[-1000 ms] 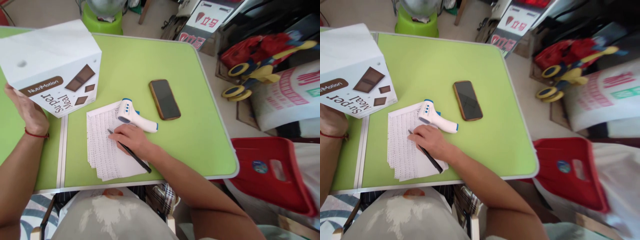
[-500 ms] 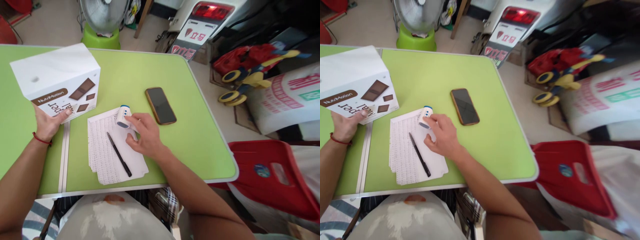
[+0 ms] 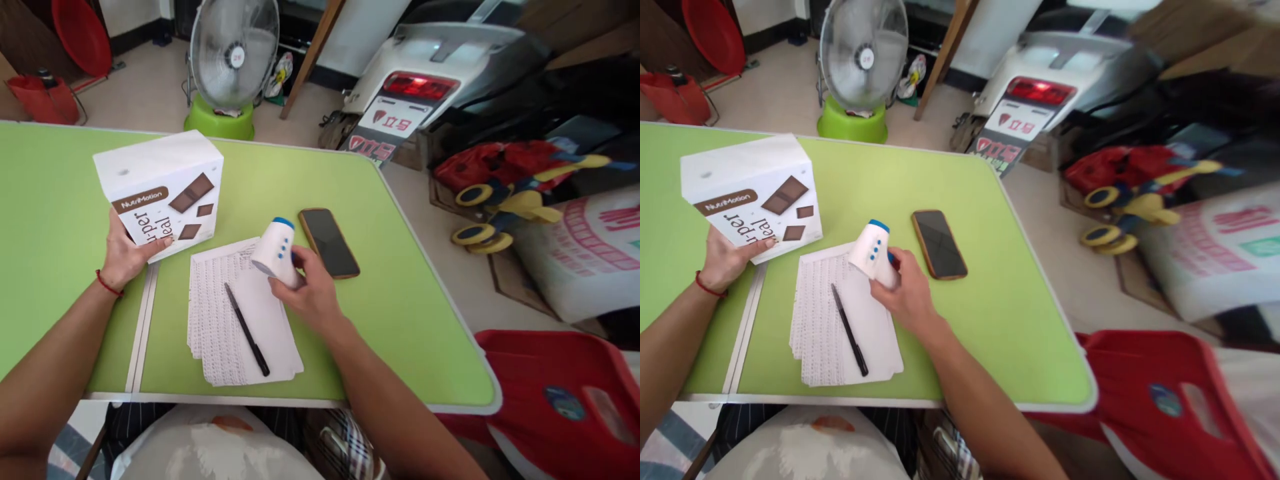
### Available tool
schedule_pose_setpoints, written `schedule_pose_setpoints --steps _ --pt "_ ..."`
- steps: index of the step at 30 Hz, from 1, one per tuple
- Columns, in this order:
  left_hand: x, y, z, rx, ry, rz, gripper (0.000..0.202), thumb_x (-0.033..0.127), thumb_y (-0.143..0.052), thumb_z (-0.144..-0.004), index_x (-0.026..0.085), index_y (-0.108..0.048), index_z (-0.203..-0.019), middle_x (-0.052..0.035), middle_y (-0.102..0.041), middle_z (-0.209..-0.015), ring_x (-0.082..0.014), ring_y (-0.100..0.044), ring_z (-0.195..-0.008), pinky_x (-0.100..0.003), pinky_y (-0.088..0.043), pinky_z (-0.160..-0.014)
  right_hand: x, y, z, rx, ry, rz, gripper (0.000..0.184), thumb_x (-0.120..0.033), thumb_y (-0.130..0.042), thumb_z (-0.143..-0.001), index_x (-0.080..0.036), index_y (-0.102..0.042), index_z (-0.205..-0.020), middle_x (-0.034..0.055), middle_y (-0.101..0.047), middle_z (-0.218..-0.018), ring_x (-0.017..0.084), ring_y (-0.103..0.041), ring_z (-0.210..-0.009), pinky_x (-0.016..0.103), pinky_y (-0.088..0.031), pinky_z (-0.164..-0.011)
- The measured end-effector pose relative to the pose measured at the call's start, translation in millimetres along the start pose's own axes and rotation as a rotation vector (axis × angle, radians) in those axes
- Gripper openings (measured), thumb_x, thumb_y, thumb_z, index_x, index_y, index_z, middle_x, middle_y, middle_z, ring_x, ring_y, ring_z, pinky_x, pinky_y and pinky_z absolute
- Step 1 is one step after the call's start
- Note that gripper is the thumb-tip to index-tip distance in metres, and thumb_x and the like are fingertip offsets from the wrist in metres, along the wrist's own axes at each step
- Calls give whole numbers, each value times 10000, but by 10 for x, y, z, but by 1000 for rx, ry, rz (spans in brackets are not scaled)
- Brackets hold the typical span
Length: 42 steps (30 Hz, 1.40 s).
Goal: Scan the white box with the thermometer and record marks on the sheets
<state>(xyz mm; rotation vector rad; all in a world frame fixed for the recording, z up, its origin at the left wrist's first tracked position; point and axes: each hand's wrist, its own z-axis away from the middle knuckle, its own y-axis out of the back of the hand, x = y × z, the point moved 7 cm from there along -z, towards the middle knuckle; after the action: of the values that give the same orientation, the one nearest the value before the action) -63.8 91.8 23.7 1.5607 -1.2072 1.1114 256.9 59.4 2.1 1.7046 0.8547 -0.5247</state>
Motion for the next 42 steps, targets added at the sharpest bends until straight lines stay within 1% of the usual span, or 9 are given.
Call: schedule_pose_setpoints --steps 2,4,6,9,12,17,22,30,42 --pt "40 -60 60 14 -11 52 607 331 -903 -583 177 -568 -1065 -92 -661 -1142 -307 -621 -1080 -474 -528 -934 -95 -17 105 -18 -46 -255 468 -382 -640 -723 -209 -515 -1139 92 -649 -965 227 -621 -790 359 -534 -644" --pt "51 -170 130 -37 21 134 506 359 -863 -650 169 -600 -1038 -99 -674 -1116 -296 -651 -1022 -449 -553 -880 -228 -133 237 -167 -84 -434 339 -385 -649 -750 -213 -553 -1027 58 -649 -864 200 -603 -728 346 -525 -646" --pt "44 -275 206 -83 85 178 502 362 -851 -666 168 -603 -1057 -100 -684 -1088 -289 -667 -972 -434 -566 -829 -349 -255 362 -304 -127 -530 251 -381 -666 -756 -214 -567 -916 28 -609 -775 180 -565 -691 333 -504 -645" --pt "53 -396 308 -130 168 196 585 360 -864 -637 168 -570 -1106 -103 -689 -1062 -295 -670 -946 -427 -567 -787 -491 -448 484 -497 -172 -687 270 -422 -669 -759 -216 -542 -878 0 -538 -730 148 -494 -641 308 -459 -603" --pt "65 -477 367 -176 219 181 618 376 -861 -627 153 -554 -1114 -112 -690 -1036 -313 -662 -967 -431 -559 -784 -563 -564 508 -601 -186 -791 348 -504 -683 -750 -220 -529 -879 0 -514 -758 135 -453 -646 290 -433 -590" --pt "46 -503 384 -195 257 120 637 396 -862 -616 133 -551 -1106 -130 -684 -1054 -322 -653 -984 -432 -548 -787 -576 -621 505 -635 -254 -846 422 -555 -718 -726 -228 -513 -895 -8 -498 -786 131 -440 -670 293 -431 -639" --pt "62 -510 391 -226 262 97 676 398 -857 -631 129 -521 -1152 -147 -667 -1109 -341 -628 -1053 -462 -529 -851 -605 -676 541 -671 -310 -919 501 -602 -728 -706 -228 -507 -957 -14 -502 -797 130 -455 -695 288 -420 -646" --pt "124 -509 381 -245 223 27 610 435 -840 -655 149 -542 -1104 -132 -675 -1064 -346 -629 -1042 -479 -536 -848 -601 -687 536 -662 -289 -928 425 -570 -706 -733 -218 -534 -897 -2 -538 -786 138 -481 -700 289 -423 -629" --pt "166 -544 376 -270 204 60 555 417 -848 -653 142 -566 -1044 -130 -681 -1062 -331 -645 -1022 -451 -555 -839 -606 -708 556 -695 -312 -938 376 -504 -723 -735 -199 -544 -862 -13 -580 -744 119 -539 -648 295 -476 -624"
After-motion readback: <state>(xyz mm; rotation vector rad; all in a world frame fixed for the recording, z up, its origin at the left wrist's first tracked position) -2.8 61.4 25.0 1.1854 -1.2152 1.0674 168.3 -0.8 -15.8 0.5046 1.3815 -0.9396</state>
